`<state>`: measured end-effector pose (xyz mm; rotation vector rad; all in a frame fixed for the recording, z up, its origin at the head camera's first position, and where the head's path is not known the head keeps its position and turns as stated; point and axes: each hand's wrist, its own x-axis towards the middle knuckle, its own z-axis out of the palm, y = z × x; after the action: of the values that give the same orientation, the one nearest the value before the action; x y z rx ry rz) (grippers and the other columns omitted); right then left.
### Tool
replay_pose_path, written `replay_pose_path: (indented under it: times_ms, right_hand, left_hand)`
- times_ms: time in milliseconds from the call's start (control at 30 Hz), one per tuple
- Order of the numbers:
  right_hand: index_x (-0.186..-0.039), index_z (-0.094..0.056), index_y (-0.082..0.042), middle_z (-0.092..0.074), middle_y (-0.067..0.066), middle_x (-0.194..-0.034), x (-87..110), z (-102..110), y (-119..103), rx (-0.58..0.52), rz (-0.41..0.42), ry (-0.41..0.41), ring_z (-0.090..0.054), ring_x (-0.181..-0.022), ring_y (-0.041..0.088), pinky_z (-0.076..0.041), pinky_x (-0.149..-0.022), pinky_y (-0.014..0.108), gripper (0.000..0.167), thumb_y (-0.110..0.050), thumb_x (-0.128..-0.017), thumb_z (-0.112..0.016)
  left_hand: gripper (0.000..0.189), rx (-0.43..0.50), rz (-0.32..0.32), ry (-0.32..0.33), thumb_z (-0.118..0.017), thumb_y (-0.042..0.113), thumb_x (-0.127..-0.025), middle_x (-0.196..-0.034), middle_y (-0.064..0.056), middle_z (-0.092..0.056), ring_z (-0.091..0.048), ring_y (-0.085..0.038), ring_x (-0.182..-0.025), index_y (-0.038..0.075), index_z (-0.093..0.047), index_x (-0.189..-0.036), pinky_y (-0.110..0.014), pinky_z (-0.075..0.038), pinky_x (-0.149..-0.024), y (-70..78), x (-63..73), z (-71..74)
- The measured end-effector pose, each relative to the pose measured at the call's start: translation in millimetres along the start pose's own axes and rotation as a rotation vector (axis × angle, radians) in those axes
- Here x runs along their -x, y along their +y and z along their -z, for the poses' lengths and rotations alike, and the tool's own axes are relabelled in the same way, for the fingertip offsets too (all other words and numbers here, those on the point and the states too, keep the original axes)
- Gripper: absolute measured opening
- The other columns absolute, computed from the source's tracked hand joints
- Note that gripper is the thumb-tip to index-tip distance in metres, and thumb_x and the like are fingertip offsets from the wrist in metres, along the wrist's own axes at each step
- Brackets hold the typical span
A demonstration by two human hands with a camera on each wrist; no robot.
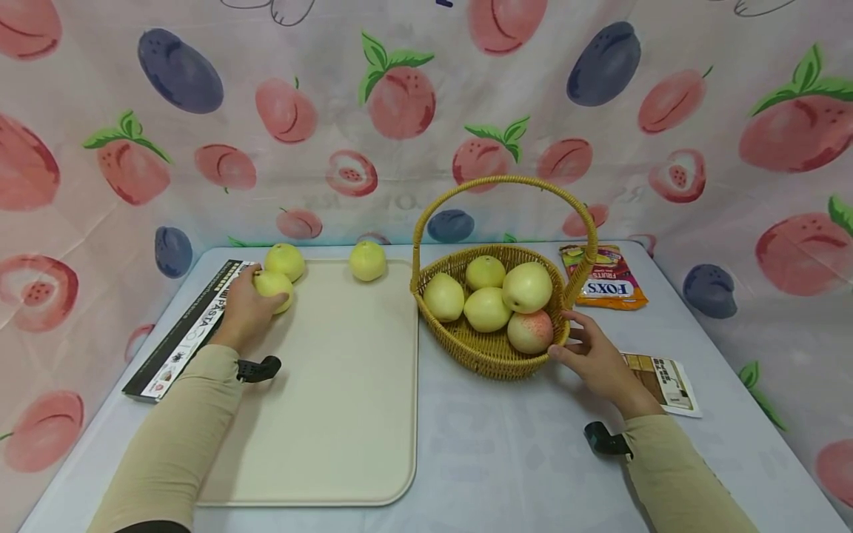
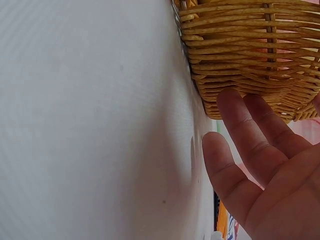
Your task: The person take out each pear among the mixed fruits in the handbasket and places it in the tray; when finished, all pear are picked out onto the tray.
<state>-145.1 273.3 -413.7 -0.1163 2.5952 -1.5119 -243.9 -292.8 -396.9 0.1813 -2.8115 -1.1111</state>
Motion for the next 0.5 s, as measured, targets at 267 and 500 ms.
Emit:
replay_pose_path:
  times_ms: [267,500]
  right_hand:
    - [-0.159,-0.019,-0.009,-0.036,0.035,-0.147,0.5,0.2,-1.1,0.000,-0.009,-0.002,-0.053,-0.122,0.046,-0.048,-0.096,0.056,0.081,-0.035,-0.098,-0.066]
    - [-0.158,-0.019,-0.008,-0.038,0.035,-0.146,0.9,0.0,-0.8,-0.001,-0.007,-0.003,-0.053,-0.122,0.046,-0.049,-0.095,0.056,0.080,-0.034,-0.099,-0.066]
  left_hand:
    - [0.081,-0.004,-0.018,0.022,-0.073,0.018,-0.090,-0.145,-0.035,-0.037,-0.038,-0.048,-0.130,-0.010,-0.027,-0.150,-0.061,-0.030,-0.109,-0.3,-0.1,-2.5]
    - [0.081,0.003,-0.028,0.032,-0.073,0.019,-0.090,-0.145,-0.034,-0.037,-0.038,-0.047,-0.131,-0.010,-0.027,-0.150,-0.060,-0.030,-0.109,0.1,2.0,-1.7]
